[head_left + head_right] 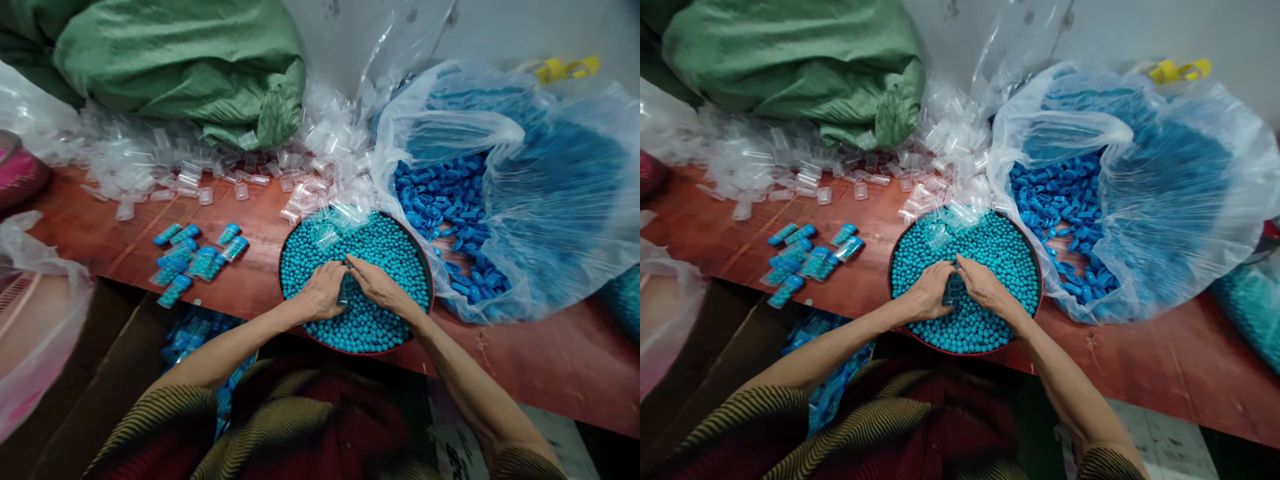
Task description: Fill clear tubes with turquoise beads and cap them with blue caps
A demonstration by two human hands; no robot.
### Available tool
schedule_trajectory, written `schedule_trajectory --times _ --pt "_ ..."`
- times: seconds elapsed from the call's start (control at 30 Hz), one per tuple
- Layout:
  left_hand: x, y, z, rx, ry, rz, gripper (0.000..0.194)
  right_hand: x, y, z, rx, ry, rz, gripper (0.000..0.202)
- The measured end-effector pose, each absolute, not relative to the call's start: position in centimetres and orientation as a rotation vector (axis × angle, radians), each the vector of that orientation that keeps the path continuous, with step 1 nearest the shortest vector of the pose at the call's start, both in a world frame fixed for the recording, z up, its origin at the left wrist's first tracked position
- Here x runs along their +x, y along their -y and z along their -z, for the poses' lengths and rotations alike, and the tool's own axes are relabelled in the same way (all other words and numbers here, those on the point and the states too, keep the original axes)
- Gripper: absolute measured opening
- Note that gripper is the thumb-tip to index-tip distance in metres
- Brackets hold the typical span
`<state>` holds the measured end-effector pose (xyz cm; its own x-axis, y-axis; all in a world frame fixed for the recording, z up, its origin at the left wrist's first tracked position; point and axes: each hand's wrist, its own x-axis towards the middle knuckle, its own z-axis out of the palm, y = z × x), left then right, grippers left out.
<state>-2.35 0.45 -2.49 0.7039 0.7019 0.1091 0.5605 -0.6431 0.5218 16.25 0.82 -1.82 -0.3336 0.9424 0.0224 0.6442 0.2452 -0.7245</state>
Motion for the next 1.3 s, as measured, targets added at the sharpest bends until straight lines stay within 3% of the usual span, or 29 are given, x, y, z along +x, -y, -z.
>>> schedule_trajectory --times 0.17,0.33,0.5,0.67,0.8,0.9,0.97,1.07,1.3 --pt "-1.6 -0.5 0.1 2.374 -1.088 -0.179 0.095 15.6 0.5 2.1 -1.522 1.749 -0.907 0.057" --pt "-0.2 0.0 0.3 2.326 -1.172 -0.259 0.082 14.6 1.7 2.2 -1.549 1.880 -0.857 0.069" --pt "0.0 1.0 1.3 2.418 -1.203 -0.485 0.069 15.2 1.3 1.5 -1.472 1.957 -0.767 0.053" --pt "-3.3 0.5 -0.8 2.514 -1.323 -0.565 0.067 15.5 2.3 0.7 -1.374 2.134 -0.403 0.032" --pt "-6.4 -0.8 -1.3 2.445 -1.475 -0.560 0.069 12.2 3.9 1.1 -0.897 2.727 -0.275 0.030" --pt "-7.6 -1.7 -0.8 2.339 -1.552 -0.512 0.072 9.5 3.6 2.0 -0.702 2.842 -0.209 0.036" --pt "-7.7 -2.2 -0.4 2.281 -1.568 -0.474 0.073 9.0 2.4 2.7 -0.641 2.892 -0.171 0.030" --pt "-7.6 -2.8 -0.1 2.253 -1.547 -0.434 0.073 10.1 0.5 3.3 -0.624 2.942 -0.131 0.021" --pt "-5.7 -2.2 0.0 2.351 -1.439 -0.236 0.068 14.1 -1.4 2.4 -0.951 2.807 -0.105 0.021"
